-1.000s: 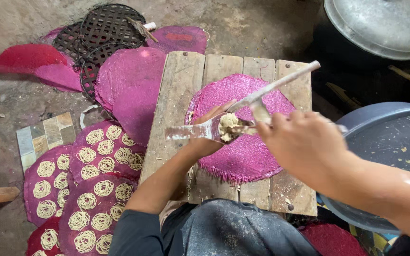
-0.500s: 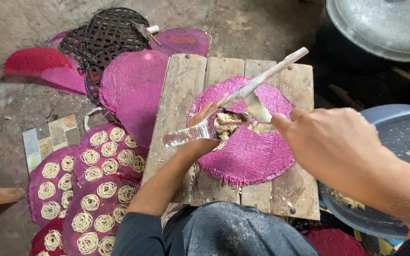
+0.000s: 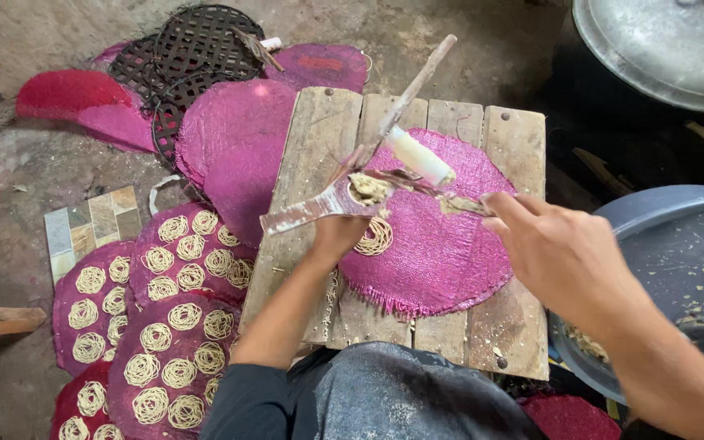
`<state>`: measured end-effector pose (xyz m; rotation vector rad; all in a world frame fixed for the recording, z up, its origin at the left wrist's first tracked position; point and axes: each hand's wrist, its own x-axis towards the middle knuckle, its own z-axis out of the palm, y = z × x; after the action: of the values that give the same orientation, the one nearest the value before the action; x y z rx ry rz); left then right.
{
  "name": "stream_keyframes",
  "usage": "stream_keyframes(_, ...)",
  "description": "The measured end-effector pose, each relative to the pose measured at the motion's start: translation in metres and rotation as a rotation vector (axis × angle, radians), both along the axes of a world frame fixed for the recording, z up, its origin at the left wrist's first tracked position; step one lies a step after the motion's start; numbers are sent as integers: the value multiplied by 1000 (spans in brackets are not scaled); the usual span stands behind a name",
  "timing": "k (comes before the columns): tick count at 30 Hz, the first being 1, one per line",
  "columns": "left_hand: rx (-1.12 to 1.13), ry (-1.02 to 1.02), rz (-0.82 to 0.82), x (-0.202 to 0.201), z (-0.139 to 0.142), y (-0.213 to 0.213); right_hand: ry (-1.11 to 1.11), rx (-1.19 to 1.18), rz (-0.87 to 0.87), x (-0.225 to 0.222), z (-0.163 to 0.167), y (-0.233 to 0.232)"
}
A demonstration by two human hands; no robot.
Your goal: The person sits at a low wooden board and uses a hand-held noodle press to extrude dough into noodle nests on round pink mats. They scoop dough from a basin into the press with a stick, press the noodles out, place the finished nest aside, and cover completed nests with a cloth.
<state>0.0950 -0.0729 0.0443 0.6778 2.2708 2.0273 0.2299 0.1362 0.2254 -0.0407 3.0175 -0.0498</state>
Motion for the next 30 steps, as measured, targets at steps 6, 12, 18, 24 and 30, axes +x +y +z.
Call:
stream_keyframes(6, -340, 616, 194, 7, 21, 14, 466, -723, 188, 12, -122, -18)
stream_keyframes(12, -432, 296, 76, 9, 44, 29, 155, -889, -174, 44, -150, 43)
stream_keyframes(18, -698, 199, 58, 11, 38, 59, 276, -868, -279, 37, -166, 24)
stream_keyframes(24, -325, 230, 102, -20, -31, 52, 333, -994, -196, 94, -197, 28)
stream_keyframes(30, -390, -151, 230, -32, -100, -49, 638, -1111, -851, 178, -204, 102)
